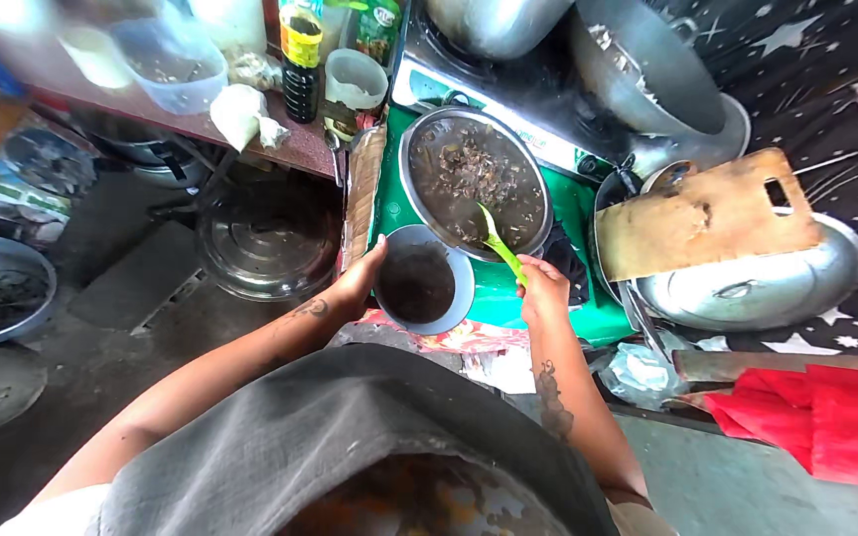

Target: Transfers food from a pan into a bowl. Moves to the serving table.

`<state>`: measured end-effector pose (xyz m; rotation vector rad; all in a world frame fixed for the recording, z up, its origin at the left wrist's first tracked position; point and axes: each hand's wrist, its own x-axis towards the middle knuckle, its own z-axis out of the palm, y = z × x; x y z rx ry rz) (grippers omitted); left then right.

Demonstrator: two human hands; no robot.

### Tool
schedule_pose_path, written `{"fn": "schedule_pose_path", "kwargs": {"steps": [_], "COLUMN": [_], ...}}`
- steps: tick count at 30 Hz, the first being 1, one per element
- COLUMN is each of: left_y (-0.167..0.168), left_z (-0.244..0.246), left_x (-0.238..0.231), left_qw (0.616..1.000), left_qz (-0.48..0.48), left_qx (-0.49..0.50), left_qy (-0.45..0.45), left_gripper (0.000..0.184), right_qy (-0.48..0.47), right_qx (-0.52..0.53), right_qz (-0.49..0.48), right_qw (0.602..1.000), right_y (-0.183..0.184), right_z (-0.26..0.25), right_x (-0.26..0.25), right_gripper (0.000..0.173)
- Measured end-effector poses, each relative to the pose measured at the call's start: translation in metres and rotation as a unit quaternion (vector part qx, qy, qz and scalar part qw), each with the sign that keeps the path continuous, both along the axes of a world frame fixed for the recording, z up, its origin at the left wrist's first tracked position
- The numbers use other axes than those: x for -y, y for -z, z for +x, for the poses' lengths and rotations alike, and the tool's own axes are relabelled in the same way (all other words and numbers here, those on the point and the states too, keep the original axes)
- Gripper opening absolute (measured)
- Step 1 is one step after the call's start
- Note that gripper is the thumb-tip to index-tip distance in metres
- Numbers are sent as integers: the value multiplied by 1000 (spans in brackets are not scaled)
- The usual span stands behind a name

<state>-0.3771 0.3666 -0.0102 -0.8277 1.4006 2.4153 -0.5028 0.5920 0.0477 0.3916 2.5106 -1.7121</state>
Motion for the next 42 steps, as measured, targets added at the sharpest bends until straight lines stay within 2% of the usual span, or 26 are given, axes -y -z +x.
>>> {"fn": "schedule_pose_path", "kwargs": {"steps": [5, 10, 13, 16, 18, 21, 22, 23, 25, 30, 38, 42], "left_y": [1, -1, -1, 1, 1, 2, 3, 3, 4, 2, -2, -6], "left_z": [0, 0, 0, 0, 0, 0, 0, -1, 0, 0, 1, 1], "left_x": [2, 2, 2, 2, 2, 2, 2, 2, 2, 2, 3, 2], "left_qw": [1000, 1000, 1000, 1000, 1000, 1000, 1000, 1000, 1000, 1000, 1000, 1000], "left_qz": [4, 10, 4, -1, -4, 3, 7, 10, 8, -1, 0, 1], "left_qx": [0, 16, 17, 6, 6, -3, -3, -1, 1, -8, -7, -2], "left_qy": [2, -5, 5, 7, 9, 14, 11, 9, 7, 12, 10, 2], "left_gripper": [71, 71, 72, 72, 73, 72, 72, 72, 73, 73, 72, 70], "right_qy": [18, -26, -75, -144, -200, -229, -221, -206, -168, -95, -107, -99], "right_qx": [11, -10, -42, -119, -245, -477, -517, -534, -517, -377, -232, -166], "right_qz": [-64, -78, -50, 32, 119, 217, 228, 231, 228, 265, 308, 273], "right_qw": [998, 997, 995, 982, 941, 820, 795, 787, 808, 882, 916, 943], "right_y": [-10, -17, -15, -4, 6, 20, 22, 23, 22, 17, 3, 2], "right_z": [5, 23, 38, 53, 63, 61, 57, 52, 41, 11, 7, 1], "right_x": [1, -8, -14, -22, -25, -28, -29, -30, -31, -33, -16, -13], "right_gripper": [17, 15, 15, 17, 23, 24, 24, 23, 23, 26, 27, 26]}}
